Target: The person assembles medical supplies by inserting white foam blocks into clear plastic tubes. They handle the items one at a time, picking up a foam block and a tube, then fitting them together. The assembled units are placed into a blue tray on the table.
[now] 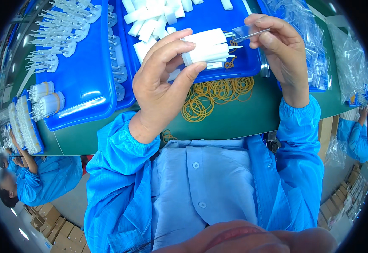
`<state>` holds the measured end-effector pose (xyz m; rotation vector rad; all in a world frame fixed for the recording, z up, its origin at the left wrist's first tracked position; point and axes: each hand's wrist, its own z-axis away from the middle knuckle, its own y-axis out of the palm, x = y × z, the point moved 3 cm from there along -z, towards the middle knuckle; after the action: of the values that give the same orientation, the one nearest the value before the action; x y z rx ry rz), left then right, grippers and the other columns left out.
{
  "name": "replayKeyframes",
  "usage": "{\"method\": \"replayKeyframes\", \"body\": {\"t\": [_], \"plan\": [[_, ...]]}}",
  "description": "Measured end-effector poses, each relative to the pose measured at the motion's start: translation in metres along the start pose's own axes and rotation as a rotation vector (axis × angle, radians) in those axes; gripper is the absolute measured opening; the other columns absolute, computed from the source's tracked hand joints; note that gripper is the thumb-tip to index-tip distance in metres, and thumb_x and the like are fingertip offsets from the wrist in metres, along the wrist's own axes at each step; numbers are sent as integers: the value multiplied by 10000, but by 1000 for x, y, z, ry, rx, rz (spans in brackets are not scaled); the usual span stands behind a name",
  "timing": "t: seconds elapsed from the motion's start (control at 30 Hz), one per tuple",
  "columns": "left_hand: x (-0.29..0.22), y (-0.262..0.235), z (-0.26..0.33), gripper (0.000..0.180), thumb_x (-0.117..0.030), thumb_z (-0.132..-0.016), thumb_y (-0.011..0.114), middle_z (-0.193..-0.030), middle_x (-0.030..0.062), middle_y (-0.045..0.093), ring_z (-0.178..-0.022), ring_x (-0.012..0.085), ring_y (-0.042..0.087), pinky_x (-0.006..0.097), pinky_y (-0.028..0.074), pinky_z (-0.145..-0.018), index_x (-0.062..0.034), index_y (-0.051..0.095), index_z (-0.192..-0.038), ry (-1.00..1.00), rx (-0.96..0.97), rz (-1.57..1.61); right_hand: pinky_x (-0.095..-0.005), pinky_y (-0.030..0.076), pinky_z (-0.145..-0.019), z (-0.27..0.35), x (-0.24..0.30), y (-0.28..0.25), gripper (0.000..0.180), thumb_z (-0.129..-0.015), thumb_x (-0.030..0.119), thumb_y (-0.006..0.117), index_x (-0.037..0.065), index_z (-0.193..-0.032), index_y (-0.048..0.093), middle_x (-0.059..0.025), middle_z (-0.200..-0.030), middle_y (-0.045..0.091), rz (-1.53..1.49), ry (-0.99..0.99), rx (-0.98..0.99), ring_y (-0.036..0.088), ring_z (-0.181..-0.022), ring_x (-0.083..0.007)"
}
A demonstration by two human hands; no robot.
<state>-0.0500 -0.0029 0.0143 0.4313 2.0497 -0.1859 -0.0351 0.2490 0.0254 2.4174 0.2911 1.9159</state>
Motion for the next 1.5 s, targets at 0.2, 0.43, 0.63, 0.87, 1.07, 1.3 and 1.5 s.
{"method": "replayKeyframes", "body": {"t": [0.2, 0.43, 0.63, 0.87, 1.07, 1.3, 1.5], "plan": [[-1, -3, 0, 373, 85, -815, 697, -1270, 164, 521, -1165, 268, 575, 378, 556, -957, 16, 586, -1164, -21, -71, -14, -283, 534, -845, 1, 4, -5, 273, -930, 114, 624, 2, -1179, 619, -178, -1202, 621, 65, -41, -35, 634, -974, -173], [-2, -3, -2, 405, 94, -835, 677, -1234, 136, 535, -1102, 238, 608, 317, 552, -920, 31, 544, -1213, -141, -100, 63, -274, 531, -852, 0, 2, -8, 295, -918, 98, 636, -5, -1194, 611, -171, -1194, 628, 75, 12, -82, 639, -968, -166], [2, -6, -3, 394, 80, -862, 660, -1154, 172, 618, -1050, 217, 634, 275, 540, -858, 28, 522, -1227, -192, -172, 189, -298, 529, -893, 0, 4, -4, 239, -881, 44, 662, 15, -1116, 629, -175, -1221, 607, 79, -54, -68, 642, -977, -188], [1, -5, -2, 395, 76, -861, 662, -1185, 176, 602, -1080, 232, 625, 290, 538, -875, 36, 525, -1230, -162, -192, 174, -322, 516, -908, 0, 0, -10, 208, -872, 47, 672, 33, -1077, 636, -168, -1218, 601, -17, -44, -1, 628, -1017, -216], [1, -7, -2, 388, 93, -846, 666, -1258, 156, 540, -1115, 249, 609, 318, 527, -926, 44, 540, -1210, -171, -176, 161, -337, 494, -936, 0, 2, -7, 212, -876, 62, 670, 44, -1085, 640, -152, -1226, 593, -83, -23, -53, 604, -1081, -222], [2, -7, -2, 384, 98, -842, 666, -1279, 153, 510, -1143, 257, 590, 335, 515, -966, 41, 547, -1202, -172, -169, 169, -362, 487, -984, -3, 4, -4, 219, -880, 46, 658, 35, -1099, 655, -159, -1249, 589, -18, -26, -123, 609, -1116, -233], [0, -6, -1, 391, 122, -824, 669, -1271, 148, 510, -1162, 259, 576, 348, 509, -993, 41, 558, -1190, -180, -166, 178, -330, 550, -887, -6, 11, 7, 230, -874, 20, 669, -9, -1102, 664, -183, -1188, 621, 27, -84, -93, 653, -1019, -232]]}}
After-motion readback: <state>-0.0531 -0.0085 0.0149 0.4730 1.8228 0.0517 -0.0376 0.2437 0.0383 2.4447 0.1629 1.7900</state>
